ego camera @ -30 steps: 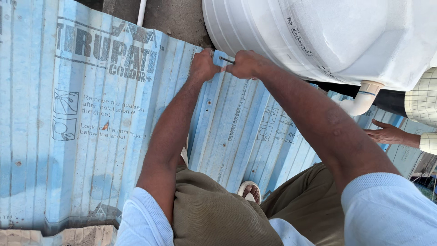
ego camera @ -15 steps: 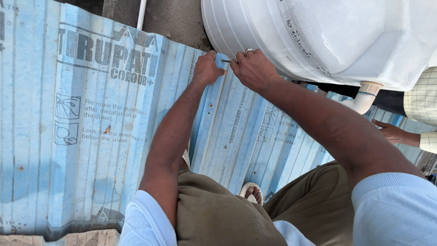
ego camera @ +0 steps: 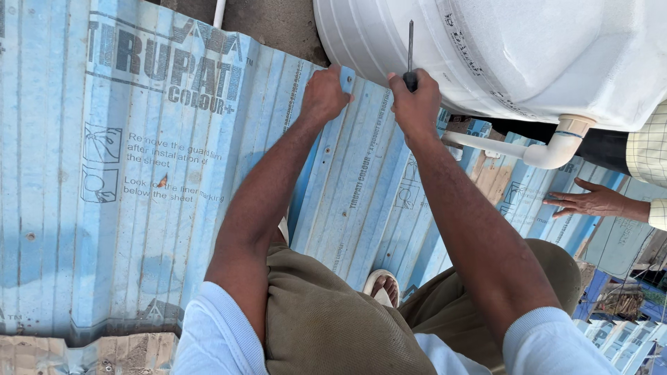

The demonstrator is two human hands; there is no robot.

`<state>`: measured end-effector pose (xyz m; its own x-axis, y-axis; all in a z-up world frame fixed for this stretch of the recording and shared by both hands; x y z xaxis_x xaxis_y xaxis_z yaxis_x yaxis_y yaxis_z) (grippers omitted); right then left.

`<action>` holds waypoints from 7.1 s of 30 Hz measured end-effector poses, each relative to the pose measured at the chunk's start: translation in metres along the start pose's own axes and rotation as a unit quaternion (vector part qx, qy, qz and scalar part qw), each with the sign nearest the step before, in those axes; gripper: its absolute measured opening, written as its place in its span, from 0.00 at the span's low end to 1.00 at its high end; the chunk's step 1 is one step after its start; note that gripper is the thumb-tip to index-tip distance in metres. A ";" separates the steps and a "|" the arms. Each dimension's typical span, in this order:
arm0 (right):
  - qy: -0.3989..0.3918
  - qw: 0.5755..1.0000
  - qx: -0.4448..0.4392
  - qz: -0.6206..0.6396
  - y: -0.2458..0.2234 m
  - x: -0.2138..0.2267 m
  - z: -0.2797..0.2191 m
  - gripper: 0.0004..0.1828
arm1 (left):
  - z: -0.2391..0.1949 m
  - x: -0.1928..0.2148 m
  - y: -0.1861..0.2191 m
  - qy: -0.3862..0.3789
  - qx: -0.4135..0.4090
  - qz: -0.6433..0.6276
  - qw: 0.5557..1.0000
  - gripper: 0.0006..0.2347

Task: The person uses a screwdriver to tighten screws on a blue corrugated roof sheet. They move across the roof surface, working on multiple fasteners to secure the sheet in place.

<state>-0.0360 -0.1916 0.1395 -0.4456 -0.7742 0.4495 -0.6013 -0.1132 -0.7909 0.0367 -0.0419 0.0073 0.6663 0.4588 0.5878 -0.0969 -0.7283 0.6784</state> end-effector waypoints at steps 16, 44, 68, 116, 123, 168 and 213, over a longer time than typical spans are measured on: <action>-0.068 0.995 0.035 -0.064 0.064 -0.060 0.004 0.08 | -0.006 -0.019 -0.043 0.030 0.160 -0.320 0.933 0.19; -0.426 0.678 0.212 -0.561 0.138 -0.017 -0.107 0.14 | -0.626 -0.032 -0.182 0.287 0.539 0.110 0.784 0.31; -0.395 0.880 0.071 -0.255 -0.202 0.248 -0.402 0.13 | -1.143 -0.077 0.341 -0.156 0.611 -0.193 0.752 0.24; -0.123 0.912 0.004 -0.391 -0.136 0.089 -1.118 0.21 | -1.618 0.418 -0.281 0.252 0.477 -0.170 0.825 0.15; -0.103 0.969 -0.037 -0.223 -0.164 -0.074 -1.140 0.23 | -1.535 0.517 -0.278 0.170 0.406 -0.142 0.887 0.16; -0.130 0.951 0.252 -0.122 0.031 -0.570 -0.778 0.12 | -0.785 0.211 -0.621 0.163 -0.042 0.191 0.967 0.34; -0.259 0.873 -0.287 -0.296 0.030 -0.642 -0.710 0.15 | -0.766 0.210 -0.615 0.149 -0.055 0.149 0.976 0.31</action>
<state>-0.2392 0.7443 0.1222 0.3273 -0.8806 0.3427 -0.9242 -0.3738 -0.0780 -0.3301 0.8925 0.0517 0.3525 0.3750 0.8574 -0.3435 -0.8004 0.4913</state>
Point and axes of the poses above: each hand's wrist, its own z-axis towards the middle knuckle, its own x-axis out of the back of the hand, y = z × x, the point moved 7 cm from there along z, towards the middle knuckle, and after that the axes turned 10 degrees about z, right-handed, at the moved point
